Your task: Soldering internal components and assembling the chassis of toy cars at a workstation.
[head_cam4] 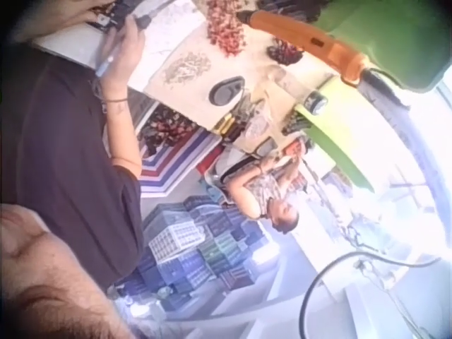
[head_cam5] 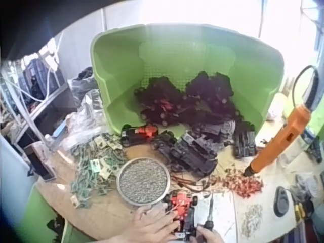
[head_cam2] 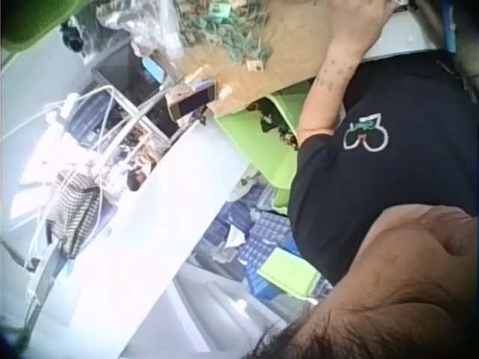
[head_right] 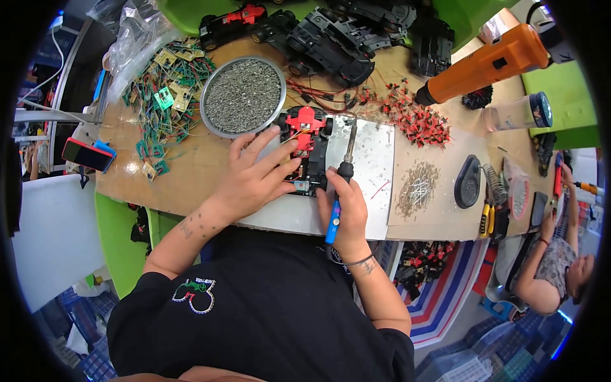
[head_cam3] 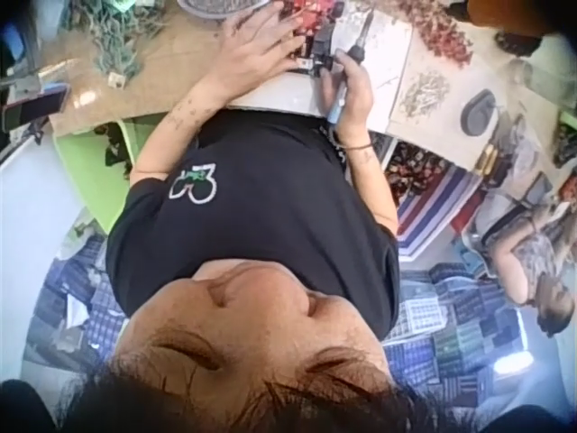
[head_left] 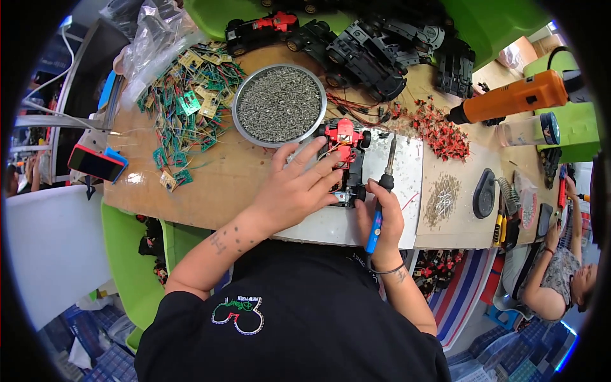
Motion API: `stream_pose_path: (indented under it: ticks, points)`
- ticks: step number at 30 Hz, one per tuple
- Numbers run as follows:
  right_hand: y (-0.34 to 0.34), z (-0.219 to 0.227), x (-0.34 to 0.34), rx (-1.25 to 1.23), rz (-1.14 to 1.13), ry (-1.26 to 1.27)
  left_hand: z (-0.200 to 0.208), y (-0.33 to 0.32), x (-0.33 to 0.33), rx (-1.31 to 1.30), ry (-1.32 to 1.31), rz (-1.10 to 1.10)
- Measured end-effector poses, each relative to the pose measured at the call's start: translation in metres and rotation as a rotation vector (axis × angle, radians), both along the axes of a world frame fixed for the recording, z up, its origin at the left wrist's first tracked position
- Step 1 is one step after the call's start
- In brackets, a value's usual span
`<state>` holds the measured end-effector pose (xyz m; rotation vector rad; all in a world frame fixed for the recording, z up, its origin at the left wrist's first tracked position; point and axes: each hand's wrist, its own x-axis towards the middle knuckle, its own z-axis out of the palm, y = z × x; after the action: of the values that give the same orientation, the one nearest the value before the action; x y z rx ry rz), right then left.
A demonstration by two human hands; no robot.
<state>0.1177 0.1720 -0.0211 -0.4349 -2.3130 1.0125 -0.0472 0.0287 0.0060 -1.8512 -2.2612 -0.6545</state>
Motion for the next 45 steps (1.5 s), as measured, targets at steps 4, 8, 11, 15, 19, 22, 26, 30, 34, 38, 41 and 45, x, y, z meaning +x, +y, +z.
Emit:
stream_pose_path:
  ticks: [4, 8, 11, 15, 19, 22, 26, 30, 34, 38, 41, 45]
  points:
    - [0.002, 0.001, -0.001, -0.03, 0.0, -0.005, -0.002, -0.002, -0.001, -0.01, -0.018, 0.015]
    - [0.001, -0.001, -0.003, -0.061, 0.025, 0.019, -0.005, -0.004, -0.003, -0.017, -0.033, 0.008]
    - [0.0, 0.001, -0.001, -0.079, 0.0, -0.055, -0.007, -0.005, 0.0, 0.001, -0.035, 0.019]
    - [-0.001, -0.005, 0.004, -0.093, -0.042, -0.073, -0.007, -0.009, 0.001, 0.088, -0.158, 0.019]
    - [0.0, -0.008, 0.004, -0.119, 0.017, -0.052, -0.014, -0.037, -0.011, 0.216, -0.135, 0.085]
    - [-0.001, -0.009, 0.002, -0.082, -0.032, -0.013, -0.016, -0.061, -0.024, 0.269, -0.051, 0.189]
    - [-0.001, -0.011, 0.003, -0.073, -0.043, 0.006, -0.008, -0.09, -0.044, 0.241, 0.089, 0.45]
    - [-0.002, -0.009, 0.005, -0.092, -0.035, -0.031, -0.005, -0.079, -0.049, 0.272, 0.1, 0.522]
    - [-0.006, -0.004, 0.003, -0.1, -0.037, -0.056, -0.006, -0.062, -0.052, 0.215, 0.09, 0.565]
    - [-0.007, -0.004, -0.006, -0.048, -0.023, 0.0, -0.008, -0.066, -0.051, 0.25, 0.029, 0.65]
    - [-0.004, -0.005, -0.005, -0.023, -0.017, 0.017, -0.006, -0.065, -0.038, 0.235, 0.013, 0.644]
    - [-0.002, -0.005, 0.002, -0.053, -0.03, 0.017, -0.007, -0.073, -0.037, 0.226, 0.06, 0.713]
